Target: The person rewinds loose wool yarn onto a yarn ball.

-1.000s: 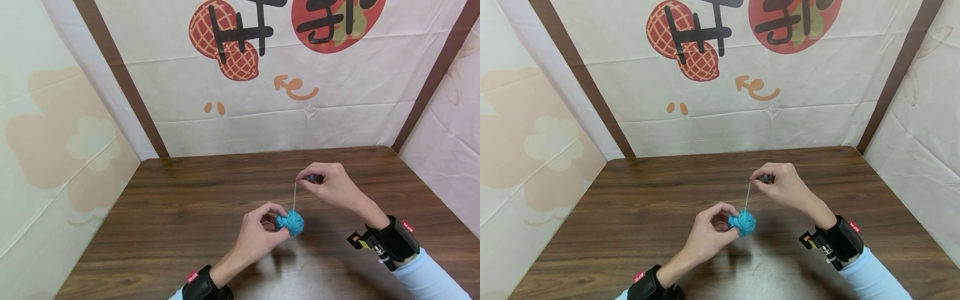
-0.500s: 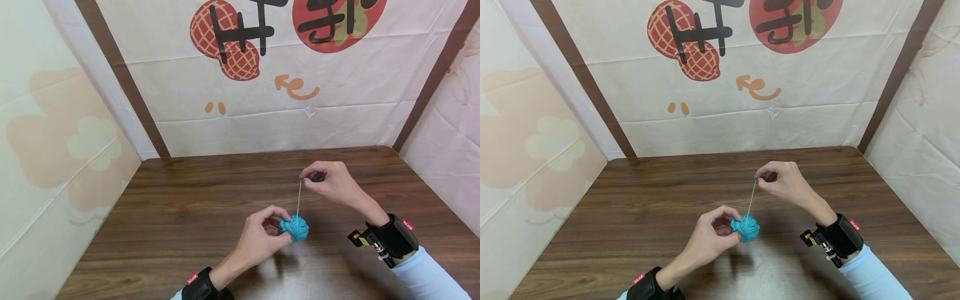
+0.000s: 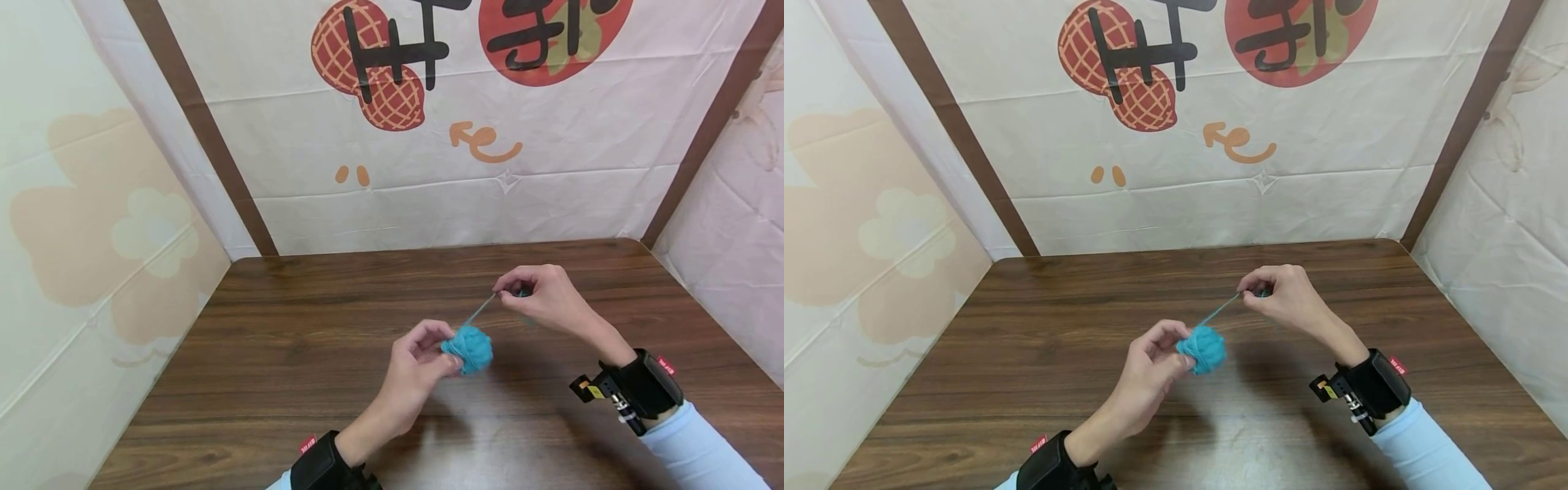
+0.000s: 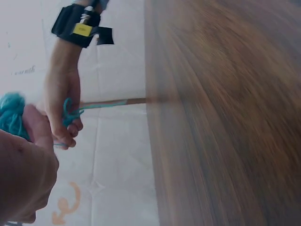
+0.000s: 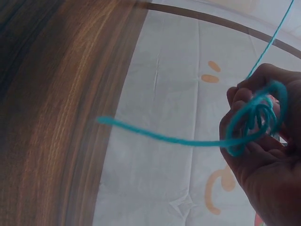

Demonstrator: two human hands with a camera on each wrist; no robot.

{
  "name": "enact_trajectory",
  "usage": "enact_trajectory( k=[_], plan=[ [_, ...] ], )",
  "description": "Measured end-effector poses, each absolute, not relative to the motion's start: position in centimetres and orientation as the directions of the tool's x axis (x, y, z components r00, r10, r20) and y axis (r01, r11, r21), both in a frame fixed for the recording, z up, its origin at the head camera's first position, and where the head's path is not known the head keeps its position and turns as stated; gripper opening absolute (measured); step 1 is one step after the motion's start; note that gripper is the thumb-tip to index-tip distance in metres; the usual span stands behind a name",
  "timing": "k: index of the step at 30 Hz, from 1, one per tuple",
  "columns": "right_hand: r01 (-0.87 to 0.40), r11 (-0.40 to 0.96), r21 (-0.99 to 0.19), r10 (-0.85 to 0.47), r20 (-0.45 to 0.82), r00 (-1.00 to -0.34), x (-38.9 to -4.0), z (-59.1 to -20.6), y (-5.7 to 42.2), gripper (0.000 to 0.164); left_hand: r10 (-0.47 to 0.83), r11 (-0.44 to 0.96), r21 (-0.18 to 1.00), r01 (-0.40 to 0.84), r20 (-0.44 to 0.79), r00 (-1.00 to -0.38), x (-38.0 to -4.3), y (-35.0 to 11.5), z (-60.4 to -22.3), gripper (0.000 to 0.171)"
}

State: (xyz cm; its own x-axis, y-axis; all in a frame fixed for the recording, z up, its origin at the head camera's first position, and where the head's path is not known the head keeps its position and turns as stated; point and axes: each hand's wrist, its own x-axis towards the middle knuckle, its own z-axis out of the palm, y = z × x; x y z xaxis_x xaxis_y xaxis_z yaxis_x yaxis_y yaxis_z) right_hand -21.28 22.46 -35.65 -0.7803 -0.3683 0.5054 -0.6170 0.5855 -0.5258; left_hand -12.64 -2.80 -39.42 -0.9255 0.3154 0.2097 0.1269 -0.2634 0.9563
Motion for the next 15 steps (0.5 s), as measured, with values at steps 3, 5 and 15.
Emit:
enact_trajectory(
  k=[3,5,15],
  plan=[
    [-0.606,0.589,-0.534,-0.407,0.451,-0.794,-21.0,-35.8,22.4,0.018,0.256,-0.379,0.923,0.068,0.176,-0.951,-12.9,-2.8,-39.1,0.028],
    [-0.619,0.579,-0.531,-0.463,0.411,-0.785,-20.7,-35.9,22.3,0.017,0.21,-0.42,0.905,0.062,0.163,-0.964,-13.0,-2.9,-39.0,0.027],
    [-0.723,0.465,-0.512,-0.721,0.256,-0.644,-16.9,-35.6,20.2,0.018,0.028,-0.449,0.892,0.052,0.073,-0.997,-13.6,-2.6,-39.4,0.026]
  ],
)
